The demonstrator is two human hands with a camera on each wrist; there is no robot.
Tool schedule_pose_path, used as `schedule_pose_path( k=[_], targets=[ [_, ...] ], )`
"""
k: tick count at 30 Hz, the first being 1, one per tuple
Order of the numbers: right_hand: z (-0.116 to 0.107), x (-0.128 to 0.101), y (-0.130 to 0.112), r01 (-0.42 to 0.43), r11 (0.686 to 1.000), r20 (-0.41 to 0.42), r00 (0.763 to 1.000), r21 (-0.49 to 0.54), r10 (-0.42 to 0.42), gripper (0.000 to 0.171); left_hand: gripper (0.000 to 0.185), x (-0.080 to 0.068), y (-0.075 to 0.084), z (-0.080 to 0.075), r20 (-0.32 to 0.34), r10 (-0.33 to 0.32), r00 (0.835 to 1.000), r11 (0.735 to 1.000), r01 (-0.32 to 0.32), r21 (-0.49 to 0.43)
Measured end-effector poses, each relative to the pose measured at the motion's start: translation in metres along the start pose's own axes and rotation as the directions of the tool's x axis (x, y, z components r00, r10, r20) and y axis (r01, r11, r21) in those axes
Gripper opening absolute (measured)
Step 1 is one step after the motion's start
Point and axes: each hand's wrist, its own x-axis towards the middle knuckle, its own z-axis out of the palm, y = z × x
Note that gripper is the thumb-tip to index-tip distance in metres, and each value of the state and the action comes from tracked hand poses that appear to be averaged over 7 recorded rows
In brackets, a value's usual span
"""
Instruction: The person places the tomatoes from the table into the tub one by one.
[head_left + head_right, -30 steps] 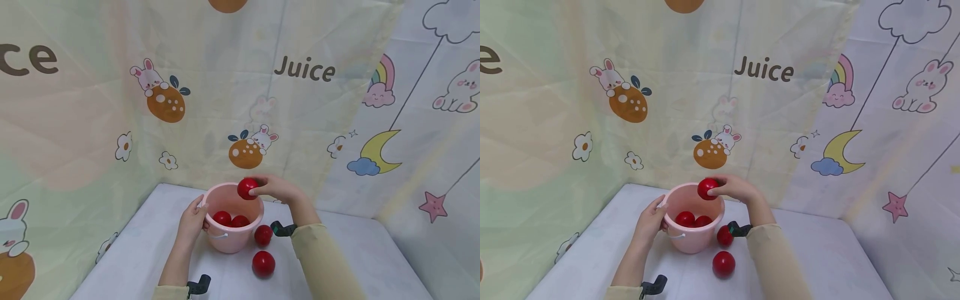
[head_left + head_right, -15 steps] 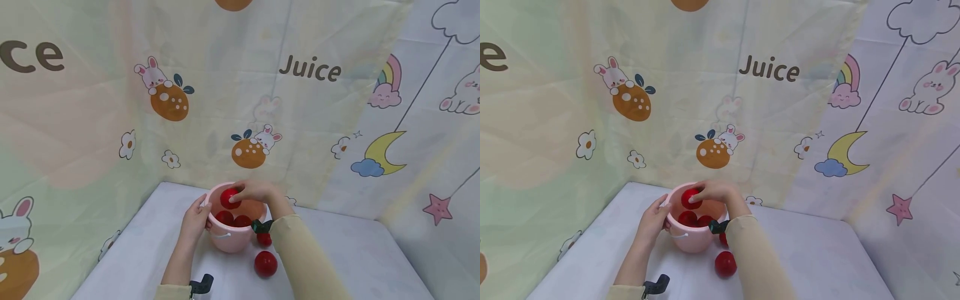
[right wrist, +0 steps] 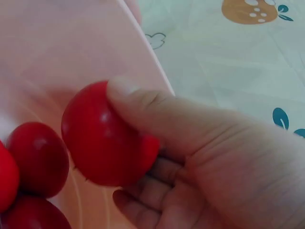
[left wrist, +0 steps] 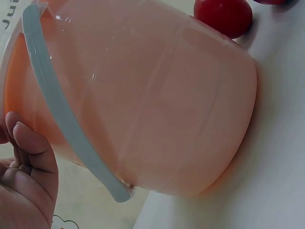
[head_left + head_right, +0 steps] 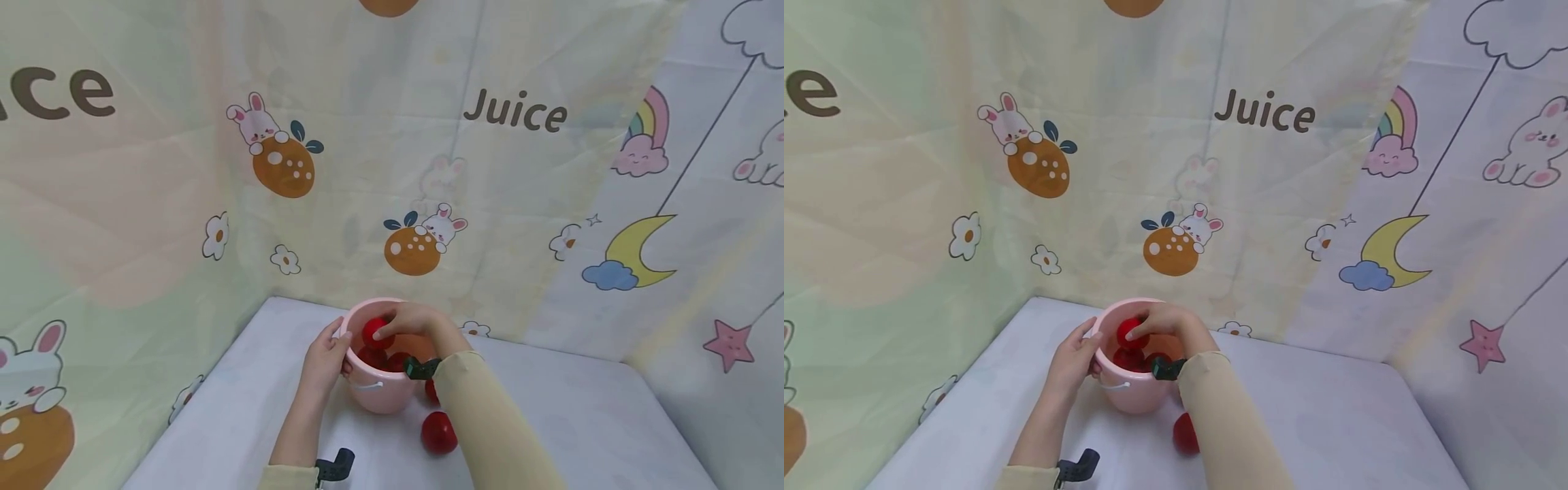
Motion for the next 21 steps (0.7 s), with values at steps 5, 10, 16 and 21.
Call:
schedule_pose_path(
  k=[5,10,16,21],
  targets=[
    [0.0024,0.0038,0.0033,-0.01,1.0,0.015,1.0,0.005,0.01,0.046,0.054,0.0001,-0.0004,0.0008,-0.003,-0.006,1.0,1.0,0.006,-0.004],
    [0.0036,0.0073,0.0059,-0.057,0.993,-0.011,0.998,-0.106,0.056,0.04,0.056,0.0007,-0.0006,0.0011,-0.005,-0.008,1.0,1.0,0.008,0.002],
    [0.0037,0.0081,0.0067,-0.067,0.988,-0.015,0.998,-0.136,0.065,0.04,0.055,0.0005,-0.0001,0.0007,-0.008,-0.009,1.0,1.0,0.009,-0.002],
    [0.003,0.0067,0.0062,-0.034,0.997,-0.029,0.999,-0.073,0.032,0.044,0.054,0.0002,0.0005,0.0004,-0.008,-0.008,1.0,1.0,0.008,-0.003]
  ],
)
